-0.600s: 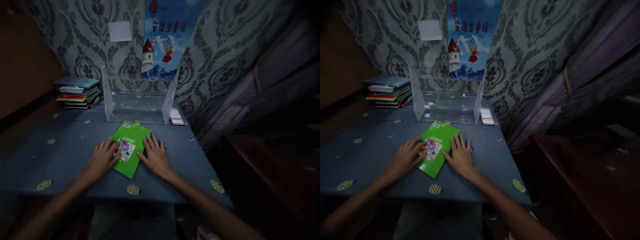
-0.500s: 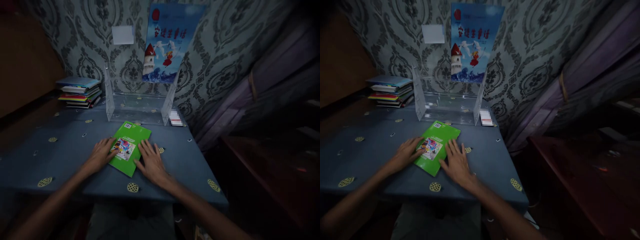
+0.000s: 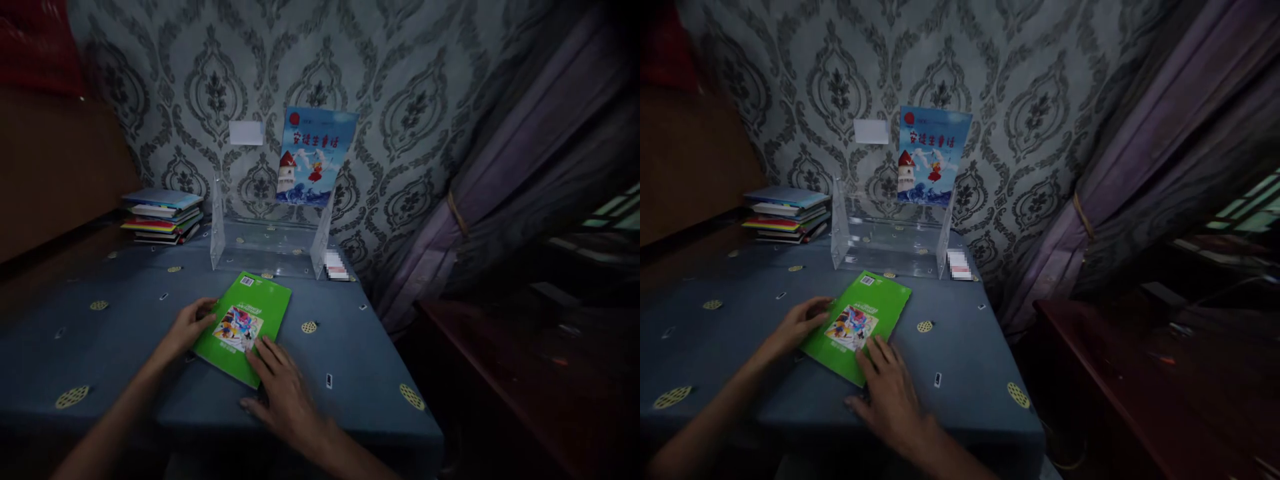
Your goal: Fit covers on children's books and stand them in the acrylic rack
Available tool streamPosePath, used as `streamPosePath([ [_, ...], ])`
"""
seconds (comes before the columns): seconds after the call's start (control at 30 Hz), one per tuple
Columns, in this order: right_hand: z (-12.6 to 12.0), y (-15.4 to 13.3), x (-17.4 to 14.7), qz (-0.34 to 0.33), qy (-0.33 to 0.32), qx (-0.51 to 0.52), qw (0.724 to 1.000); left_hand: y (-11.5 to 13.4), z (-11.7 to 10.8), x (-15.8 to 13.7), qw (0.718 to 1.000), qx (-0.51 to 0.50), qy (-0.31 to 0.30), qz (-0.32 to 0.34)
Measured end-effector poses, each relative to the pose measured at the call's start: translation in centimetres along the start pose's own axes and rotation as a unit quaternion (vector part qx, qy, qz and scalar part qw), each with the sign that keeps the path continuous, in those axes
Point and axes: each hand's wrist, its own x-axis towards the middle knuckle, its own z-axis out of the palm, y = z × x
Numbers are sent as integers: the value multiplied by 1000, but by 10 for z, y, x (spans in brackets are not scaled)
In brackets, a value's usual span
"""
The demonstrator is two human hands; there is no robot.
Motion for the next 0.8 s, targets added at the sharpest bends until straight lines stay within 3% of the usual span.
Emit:
streamPosePath([
  [0.17, 7, 6, -7, -20, 29, 0, 999, 16, -12, -14, 991, -102, -9, -89],
  [0.33, 17, 15, -14, -33, 75, 18, 997, 33, -12, -30, 958, -205, -99, -172],
  [0.5, 16, 32, -24, -60, 140, 73, 986, 51, -4, -32, 938, -262, -125, -190],
  [0.63, -16, 46, -20, -67, 232, 112, 964, 72, -2, -25, 935, -284, -134, -167],
  [0.8, -85, 54, 19, -13, 332, 179, 926, 95, -7, 4, 953, -261, -130, -78],
])
